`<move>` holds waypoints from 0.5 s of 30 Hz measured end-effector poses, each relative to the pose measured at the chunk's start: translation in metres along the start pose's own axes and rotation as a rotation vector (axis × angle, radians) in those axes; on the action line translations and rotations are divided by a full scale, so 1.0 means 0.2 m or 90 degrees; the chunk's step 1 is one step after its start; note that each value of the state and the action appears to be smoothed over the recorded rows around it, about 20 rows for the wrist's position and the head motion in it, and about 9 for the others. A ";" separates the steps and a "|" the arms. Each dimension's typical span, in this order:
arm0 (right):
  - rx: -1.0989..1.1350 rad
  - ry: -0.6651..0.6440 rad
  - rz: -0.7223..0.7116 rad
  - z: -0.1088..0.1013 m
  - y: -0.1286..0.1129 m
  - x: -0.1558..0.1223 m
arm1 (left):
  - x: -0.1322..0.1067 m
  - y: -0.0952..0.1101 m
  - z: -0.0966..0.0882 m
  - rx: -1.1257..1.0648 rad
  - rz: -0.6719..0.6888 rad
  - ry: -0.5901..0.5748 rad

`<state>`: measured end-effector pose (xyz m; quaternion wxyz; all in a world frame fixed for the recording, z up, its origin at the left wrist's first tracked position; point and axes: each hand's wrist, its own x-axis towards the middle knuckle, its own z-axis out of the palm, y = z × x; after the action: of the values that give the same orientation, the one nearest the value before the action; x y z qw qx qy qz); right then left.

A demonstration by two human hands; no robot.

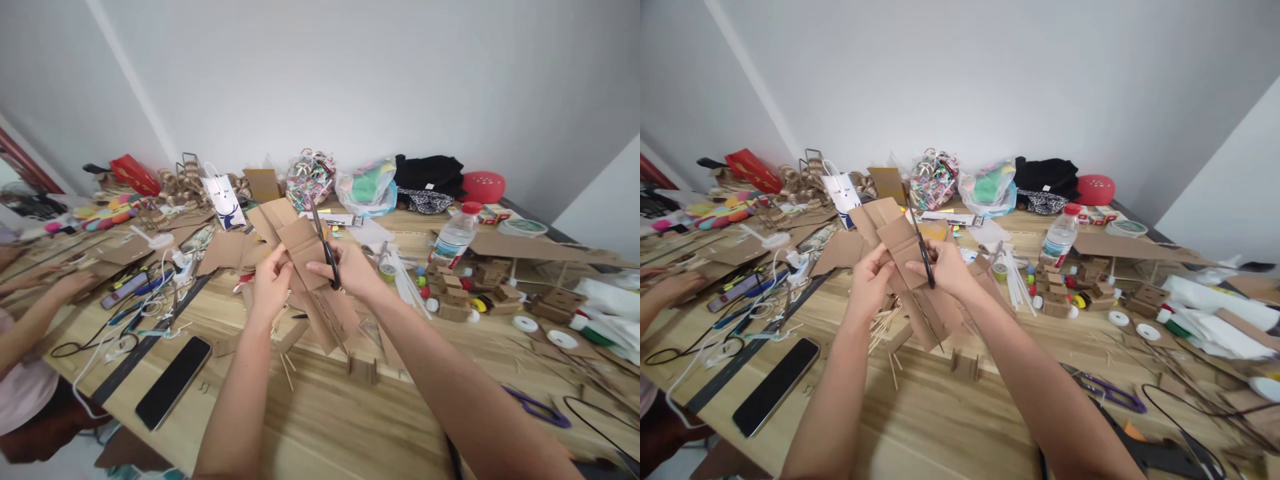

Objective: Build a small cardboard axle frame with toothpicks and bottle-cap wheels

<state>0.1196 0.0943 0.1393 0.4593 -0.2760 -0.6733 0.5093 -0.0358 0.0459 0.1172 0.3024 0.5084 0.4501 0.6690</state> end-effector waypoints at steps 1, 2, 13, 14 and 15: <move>0.006 -0.013 0.001 0.01 -0.01 0.01 | 0.00 0.00 -0.01 0.010 0.000 -0.001; 0.012 -0.025 0.001 0.02 -0.02 0.02 | 0.00 0.00 -0.01 0.020 0.003 0.002; 0.117 0.039 0.007 0.14 0.02 0.02 | 0.02 -0.03 -0.04 0.164 0.121 0.045; 0.132 0.049 0.011 0.14 0.03 0.02 | 0.02 -0.04 -0.04 0.170 0.125 0.050; 0.148 0.057 0.016 0.15 0.03 0.02 | 0.02 -0.05 -0.04 0.174 0.128 0.053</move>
<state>0.0907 0.0876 0.1327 0.5115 -0.2522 -0.5850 0.5767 -0.0441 0.0503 0.1094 0.1433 0.5589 0.4960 0.6488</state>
